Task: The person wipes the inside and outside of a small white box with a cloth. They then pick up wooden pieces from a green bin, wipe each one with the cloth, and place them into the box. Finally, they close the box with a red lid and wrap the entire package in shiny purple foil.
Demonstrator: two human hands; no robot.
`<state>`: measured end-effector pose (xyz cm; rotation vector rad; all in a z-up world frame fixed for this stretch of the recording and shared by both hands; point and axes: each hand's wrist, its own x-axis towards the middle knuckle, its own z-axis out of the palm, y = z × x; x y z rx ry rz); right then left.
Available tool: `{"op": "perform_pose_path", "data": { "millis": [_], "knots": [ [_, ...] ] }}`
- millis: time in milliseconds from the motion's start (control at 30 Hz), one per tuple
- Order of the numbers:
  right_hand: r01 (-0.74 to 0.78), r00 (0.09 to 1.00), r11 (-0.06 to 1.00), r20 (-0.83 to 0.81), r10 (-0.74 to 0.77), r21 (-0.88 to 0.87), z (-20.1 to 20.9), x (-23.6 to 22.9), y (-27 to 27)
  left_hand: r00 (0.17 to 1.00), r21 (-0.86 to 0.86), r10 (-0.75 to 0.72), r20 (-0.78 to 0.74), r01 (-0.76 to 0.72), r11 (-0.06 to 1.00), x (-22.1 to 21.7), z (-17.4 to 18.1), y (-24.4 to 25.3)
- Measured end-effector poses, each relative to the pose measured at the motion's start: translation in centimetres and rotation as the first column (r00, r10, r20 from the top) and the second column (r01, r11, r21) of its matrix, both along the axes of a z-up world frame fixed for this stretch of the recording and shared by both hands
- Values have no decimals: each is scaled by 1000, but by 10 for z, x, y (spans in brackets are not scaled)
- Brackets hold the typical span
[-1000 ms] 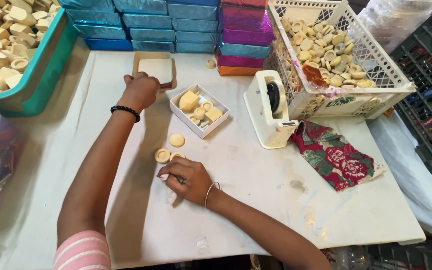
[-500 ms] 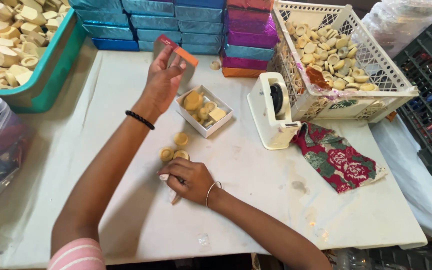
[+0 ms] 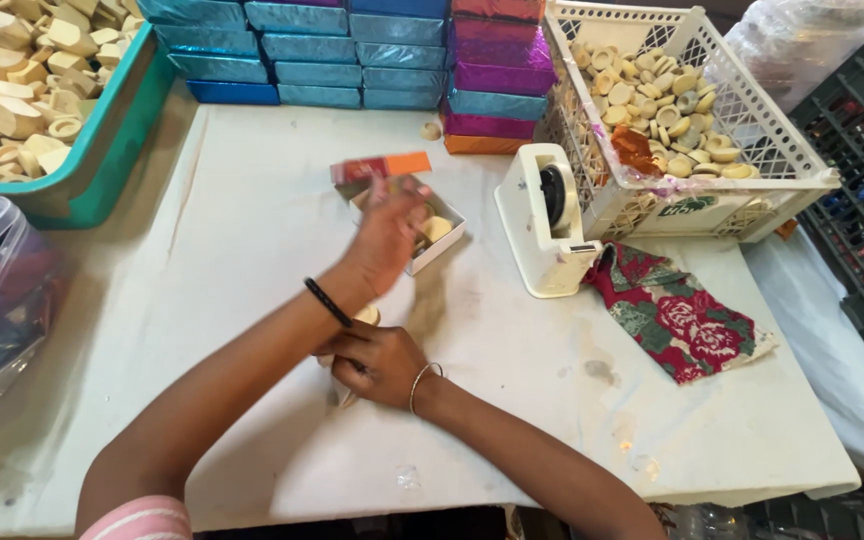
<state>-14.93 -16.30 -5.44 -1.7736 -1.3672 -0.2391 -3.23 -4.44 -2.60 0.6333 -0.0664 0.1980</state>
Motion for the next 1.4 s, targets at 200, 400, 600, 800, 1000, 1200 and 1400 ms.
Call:
{"op": "perform_pose_path", "data": {
  "millis": [200,400,600,800,1000,1200,1400],
  "knots": [
    [0,999,971,-40,-10,-237,-55,14,1,980,149,-63,-187,92,984,-70,51,-65],
    [-241,969,897,-138,203,-371,-12,10,7,932,175,-159,-325,225,959,-88,47,-97],
    [-113,994,896,-49,102,-429,16,-3,1,961,712,-166,-223,277,646,-77,5,-99],
    [-57,998,989,16,60,-140,5,-5,0,906,789,26,423,-354,-501,-26,48,-35],
    [-40,995,999,86,43,-34,14,-6,0,880,878,461,-113,306,-368,30,36,42],
    [-52,996,998,71,55,-40,13,-7,2,946,853,240,-216,302,-425,18,34,34],
    [-35,995,998,96,39,-42,12,-6,1,935,794,193,-298,355,-493,19,29,40]
  ]
}}
